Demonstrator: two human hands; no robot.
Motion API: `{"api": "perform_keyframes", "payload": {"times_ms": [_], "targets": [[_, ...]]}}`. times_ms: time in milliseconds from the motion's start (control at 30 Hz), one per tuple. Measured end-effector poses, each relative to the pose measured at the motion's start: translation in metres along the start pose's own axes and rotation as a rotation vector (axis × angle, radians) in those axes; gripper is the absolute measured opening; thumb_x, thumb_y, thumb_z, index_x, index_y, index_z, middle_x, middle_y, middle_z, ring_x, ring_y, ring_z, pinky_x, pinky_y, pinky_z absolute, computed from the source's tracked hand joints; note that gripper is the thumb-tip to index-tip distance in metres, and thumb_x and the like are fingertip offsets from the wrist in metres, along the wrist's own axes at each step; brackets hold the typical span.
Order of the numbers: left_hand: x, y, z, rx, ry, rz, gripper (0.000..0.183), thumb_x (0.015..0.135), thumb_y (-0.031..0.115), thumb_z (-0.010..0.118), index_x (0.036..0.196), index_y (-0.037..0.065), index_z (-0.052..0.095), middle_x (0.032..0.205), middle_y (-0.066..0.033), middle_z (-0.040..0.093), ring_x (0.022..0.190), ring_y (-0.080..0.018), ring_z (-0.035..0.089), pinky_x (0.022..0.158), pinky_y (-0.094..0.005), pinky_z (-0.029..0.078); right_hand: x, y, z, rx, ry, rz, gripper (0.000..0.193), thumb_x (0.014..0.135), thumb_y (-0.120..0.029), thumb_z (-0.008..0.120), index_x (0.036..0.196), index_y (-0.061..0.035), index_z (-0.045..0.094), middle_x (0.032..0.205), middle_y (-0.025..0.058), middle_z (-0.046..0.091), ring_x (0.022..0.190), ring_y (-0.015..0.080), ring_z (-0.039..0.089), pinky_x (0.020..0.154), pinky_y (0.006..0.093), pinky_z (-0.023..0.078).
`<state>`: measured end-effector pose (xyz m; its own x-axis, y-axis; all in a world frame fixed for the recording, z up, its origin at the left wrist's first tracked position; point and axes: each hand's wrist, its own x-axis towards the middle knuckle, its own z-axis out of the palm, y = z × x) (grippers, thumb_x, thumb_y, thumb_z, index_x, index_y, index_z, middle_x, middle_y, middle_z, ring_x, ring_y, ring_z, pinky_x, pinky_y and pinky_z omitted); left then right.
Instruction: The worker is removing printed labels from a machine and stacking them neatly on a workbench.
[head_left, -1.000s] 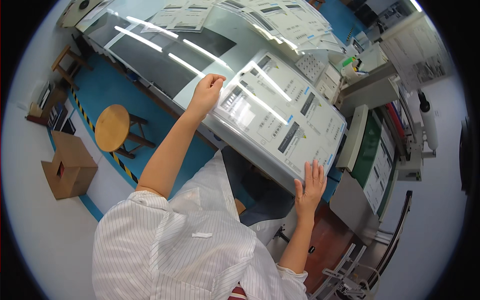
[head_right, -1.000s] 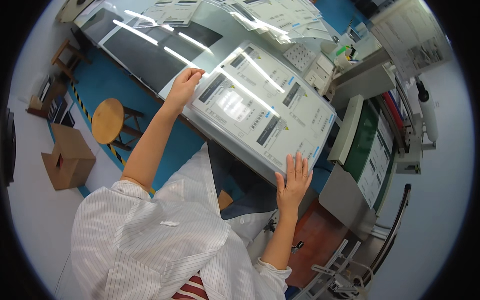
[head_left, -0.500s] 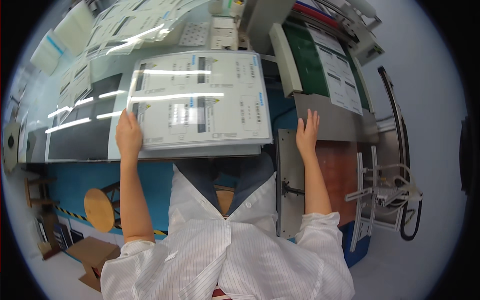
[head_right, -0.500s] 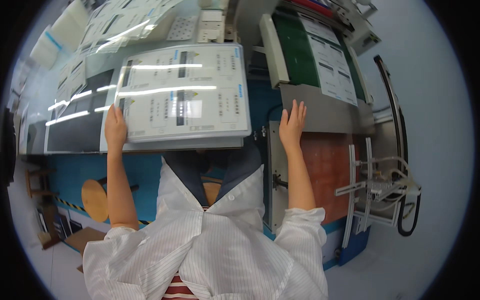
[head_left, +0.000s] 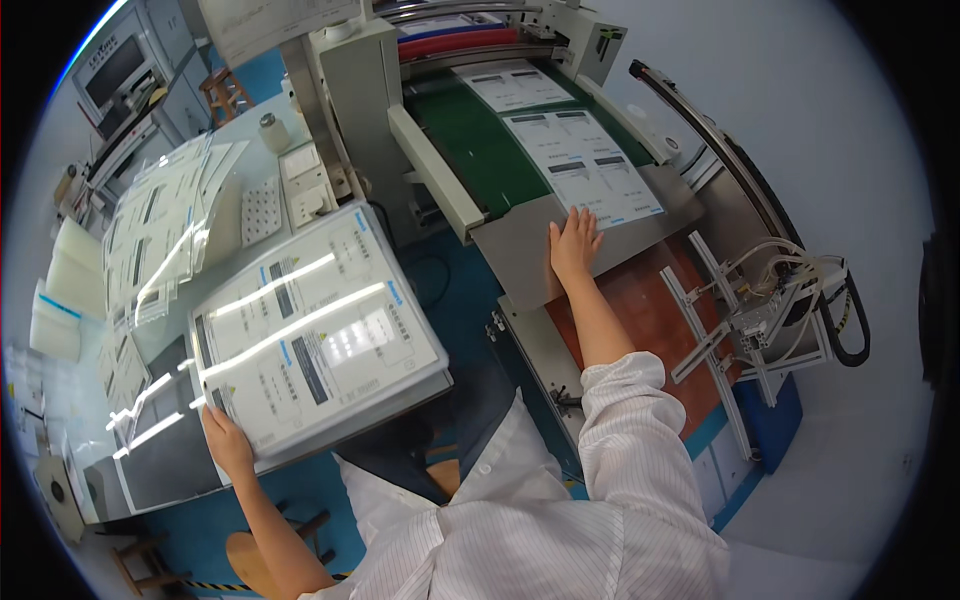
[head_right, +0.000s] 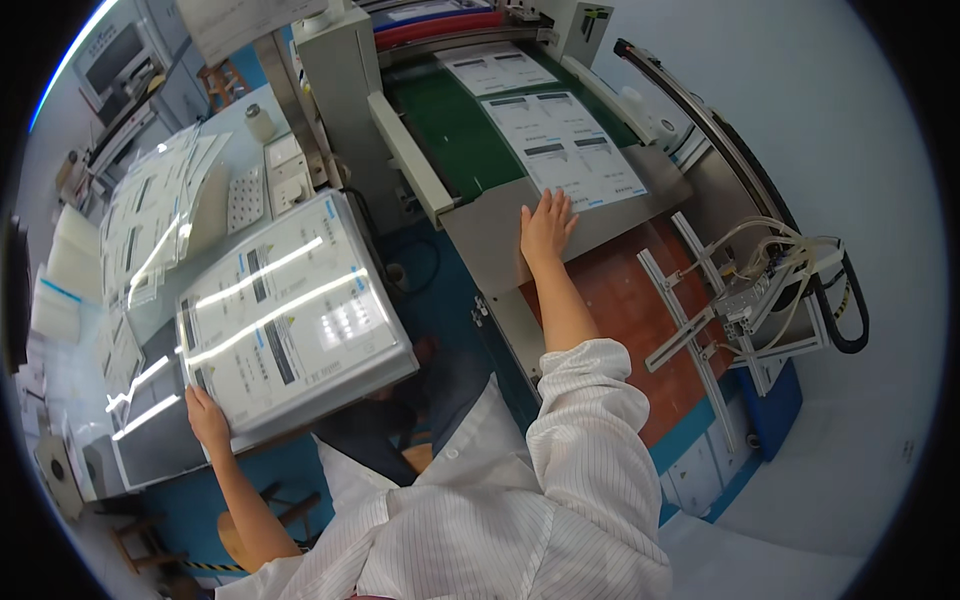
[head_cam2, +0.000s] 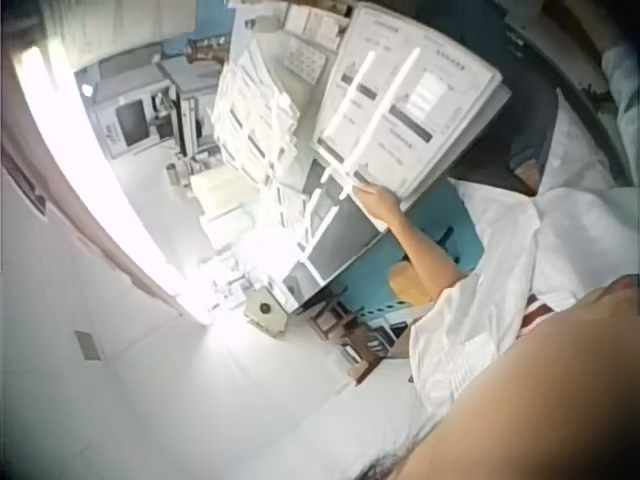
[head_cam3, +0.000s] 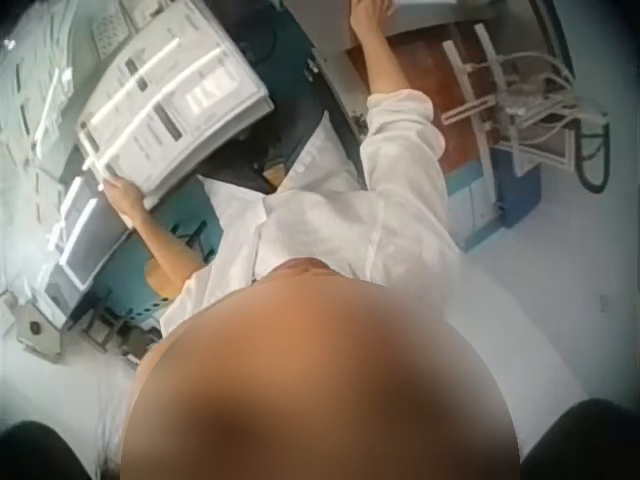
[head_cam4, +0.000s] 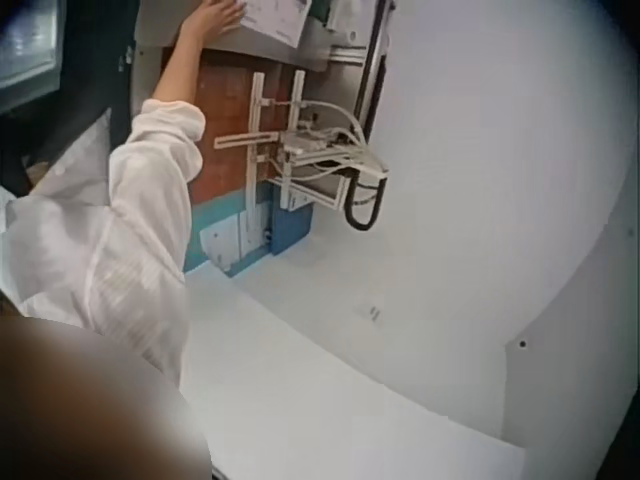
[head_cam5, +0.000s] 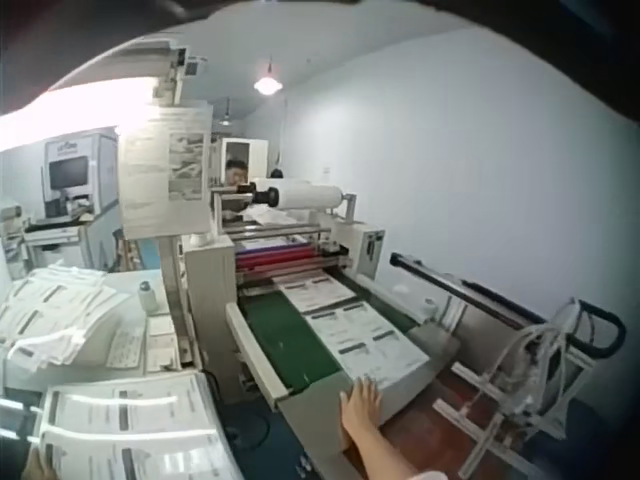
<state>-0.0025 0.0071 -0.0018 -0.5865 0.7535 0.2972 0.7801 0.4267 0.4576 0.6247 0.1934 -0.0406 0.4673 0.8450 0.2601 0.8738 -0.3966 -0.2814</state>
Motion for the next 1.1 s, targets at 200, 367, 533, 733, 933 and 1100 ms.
{"api": "perform_keyframes", "payload": {"times_ms": [200,367,533,733,933,1100], "targets": [[-0.004,0.017,-0.007,0.001,-0.035,-0.037,0.045,0.101,0.029,0.037,0.13,-0.004,0.05,0.122,-0.0256,0.058,0.113,-0.0422,0.054,0.094,-0.0432,0.042,0.017,0.006,0.003,-0.046,0.034,0.003,0.059,0.099,-0.038,0.043,0.147,-0.0069,0.031,0.155,0.0143,0.026,0.145,0.0312,0.019,0.116,0.054,0.012],[0.0,0.014,-0.004,0.001,-0.025,-0.027,0.045,0.101,0.029,0.037,0.129,-0.003,0.05,0.121,-0.0257,0.058,0.111,-0.0424,0.055,0.093,-0.0438,0.043,0.018,0.013,-0.002,-0.021,-0.066,-0.006,0.058,0.099,-0.04,0.037,0.148,-0.0084,0.032,0.155,0.0124,0.029,0.144,0.0298,0.022,0.117,0.0512,0.014],[-0.002,0.02,-0.006,-0.01,-0.003,-0.018,0.045,0.101,0.03,0.037,0.129,-0.002,0.051,0.12,-0.0255,0.059,0.11,-0.0422,0.056,0.092,-0.0439,0.044,-0.003,0.008,-0.012,-0.022,-0.133,-0.107,0.059,0.098,-0.041,0.038,0.147,-0.0078,0.034,0.153,0.0136,0.031,0.143,0.0305,0.025,0.116,0.0502,0.017],[-0.007,0.027,-0.014,-0.033,0.006,-0.053,0.045,0.101,0.031,0.037,0.128,0.0,0.052,0.117,-0.0237,0.062,0.107,-0.0422,0.058,0.09,-0.0453,0.045,-0.07,-0.002,-0.034,0.019,-0.132,-0.195,0.066,0.096,-0.045,0.044,0.145,-0.0026,0.035,0.151,0.0183,0.033,0.142,0.0329,0.026,0.115,0.051,0.019],[-0.011,0.031,-0.016,-0.058,-0.015,-0.06,0.043,0.1,0.031,0.036,0.128,0.003,0.053,0.115,-0.0219,0.063,0.105,-0.0417,0.059,0.088,-0.0467,0.046,-0.151,-0.003,-0.078,-0.003,-0.222,-0.35,0.072,0.09,-0.044,0.057,0.142,0.0019,0.037,0.149,0.0233,0.034,0.142,0.0366,0.025,0.113,0.053,0.022],[-0.006,0.029,-0.017,-0.101,-0.051,-0.041,0.045,0.1,0.031,0.038,0.129,0.0,0.051,0.121,-0.0237,0.059,0.112,-0.0409,0.055,0.093,-0.0454,0.044,-0.145,-0.001,-0.071,-0.072,-0.262,-0.273,0.053,0.087,-0.009,0.059,0.137,0.0039,0.043,0.138,0.0256,0.046,0.131,0.0394,0.041,0.102,0.0504,0.04]]}}
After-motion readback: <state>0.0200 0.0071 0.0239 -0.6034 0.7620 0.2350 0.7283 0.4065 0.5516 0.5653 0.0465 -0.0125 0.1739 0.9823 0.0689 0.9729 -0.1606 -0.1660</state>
